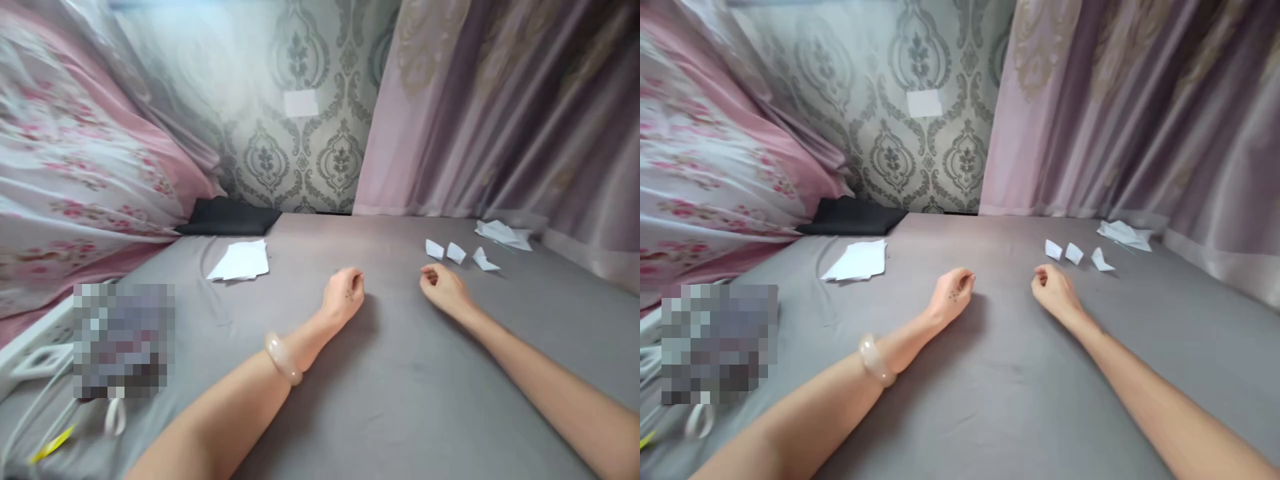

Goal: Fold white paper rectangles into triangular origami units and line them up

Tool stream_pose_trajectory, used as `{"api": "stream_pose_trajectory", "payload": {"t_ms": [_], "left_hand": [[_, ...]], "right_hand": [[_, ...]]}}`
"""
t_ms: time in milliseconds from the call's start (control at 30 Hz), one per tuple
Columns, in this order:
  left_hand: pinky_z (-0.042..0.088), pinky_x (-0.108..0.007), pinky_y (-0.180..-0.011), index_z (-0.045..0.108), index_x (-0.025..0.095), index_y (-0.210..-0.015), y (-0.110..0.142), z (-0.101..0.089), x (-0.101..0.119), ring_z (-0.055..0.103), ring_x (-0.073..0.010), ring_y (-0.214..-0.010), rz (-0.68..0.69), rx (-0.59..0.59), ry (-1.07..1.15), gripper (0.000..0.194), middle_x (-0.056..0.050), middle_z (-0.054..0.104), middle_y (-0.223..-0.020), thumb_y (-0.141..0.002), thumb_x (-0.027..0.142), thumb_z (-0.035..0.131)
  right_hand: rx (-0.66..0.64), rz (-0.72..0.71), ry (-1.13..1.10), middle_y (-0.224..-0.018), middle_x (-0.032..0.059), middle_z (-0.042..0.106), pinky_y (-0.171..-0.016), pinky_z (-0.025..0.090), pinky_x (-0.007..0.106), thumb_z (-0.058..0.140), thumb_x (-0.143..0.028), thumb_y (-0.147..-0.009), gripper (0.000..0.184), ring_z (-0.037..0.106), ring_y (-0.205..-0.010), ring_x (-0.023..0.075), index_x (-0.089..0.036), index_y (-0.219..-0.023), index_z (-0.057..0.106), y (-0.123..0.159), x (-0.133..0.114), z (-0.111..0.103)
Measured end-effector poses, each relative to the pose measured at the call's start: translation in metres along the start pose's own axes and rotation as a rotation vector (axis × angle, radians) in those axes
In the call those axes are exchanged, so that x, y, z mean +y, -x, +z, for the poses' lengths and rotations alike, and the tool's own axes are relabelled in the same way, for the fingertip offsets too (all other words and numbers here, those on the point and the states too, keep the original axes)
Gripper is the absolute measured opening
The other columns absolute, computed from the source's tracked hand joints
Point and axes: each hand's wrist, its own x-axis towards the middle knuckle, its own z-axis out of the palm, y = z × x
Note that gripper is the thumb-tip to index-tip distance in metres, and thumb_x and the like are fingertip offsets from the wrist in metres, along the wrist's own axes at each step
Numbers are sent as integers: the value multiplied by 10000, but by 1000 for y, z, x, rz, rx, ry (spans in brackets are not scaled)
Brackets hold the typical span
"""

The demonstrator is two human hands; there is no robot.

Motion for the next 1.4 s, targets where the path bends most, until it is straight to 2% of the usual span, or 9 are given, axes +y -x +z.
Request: {"api": "stream_pose_trajectory", "payload": {"t_ms": [100,200,333,433,600,700,867,1033,1400], "left_hand": [[401,-444,-965,609,140,-1027,3,-7,-4,470,-296,-1166,80,73,-285,258,-178,554,-1219,-905,222,396],[419,-496,-911,599,82,-1043,5,-10,-9,497,-351,-1112,104,23,-473,284,-236,572,-1142,-887,231,415],[432,-389,-932,611,117,-1069,-4,-28,-19,562,-277,-1048,159,-93,-518,282,-169,627,-1088,-862,260,482],[461,-281,-885,609,195,-1130,-11,-65,-34,598,-206,-996,141,-125,-542,328,-77,654,-1079,-828,299,531],[370,-408,-1001,472,50,-1282,-1,-135,-68,452,-326,-1211,-78,59,-722,561,-211,520,-1269,-732,156,508],[297,-454,-1041,420,33,-1314,8,-157,-85,323,-391,-1298,-188,79,-819,690,-246,405,-1367,-653,169,566],[329,-424,-1005,420,126,-1312,4,-164,-93,355,-374,-1286,-319,-26,-871,733,-191,433,-1369,-616,254,612],[437,-279,-809,473,64,-1219,-3,-173,-93,581,-296,-1036,-354,-152,-823,595,-190,584,-1215,-696,328,577],[381,-236,-839,374,2,-1346,-10,-181,-91,552,-272,-1092,-317,-206,-884,646,-180,586,-1235,-789,311,486]], "right_hand": [[-96,-243,-17,-1021,99,685,-896,457,340,505,-250,-802,265,629,-952,213,-164,-1021,627,35,-26,11],[-156,-544,39,-1140,111,639,-967,424,378,468,-276,-845,278,574,-1061,237,-161,-1034,636,64,-40,21],[-71,-557,55,-1205,119,611,-1001,409,410,398,-278,-894,333,538,-1128,247,-156,-1102,628,79,-40,26],[-72,-566,43,-1199,113,618,-989,423,410,405,-276,-893,328,541,-1130,246,-169,-1101,635,79,-37,26],[-85,-585,52,-1196,116,620,-978,429,404,385,-252,-900,333,539,-1132,245,-165,-1102,635,80,-39,23],[-97,-577,65,-1197,122,616,-984,422,392,381,-242,-902,336,538,-1126,244,-145,-1106,631,81,-41,21],[-102,-562,55,-1191,113,616,-1000,402,375,389,-224,-904,322,530,-1121,233,-142,-1107,624,83,-42,20],[-121,-544,58,-1177,91,617,-997,396,342,388,-211,-914,300,522,-1120,207,-157,-1091,625,88,-46,13],[-95,-546,49,-1119,94,622,-950,411,334,408,-193,-918,253,526,-1065,207,-150,-1013,638,91,-45,15]]}}
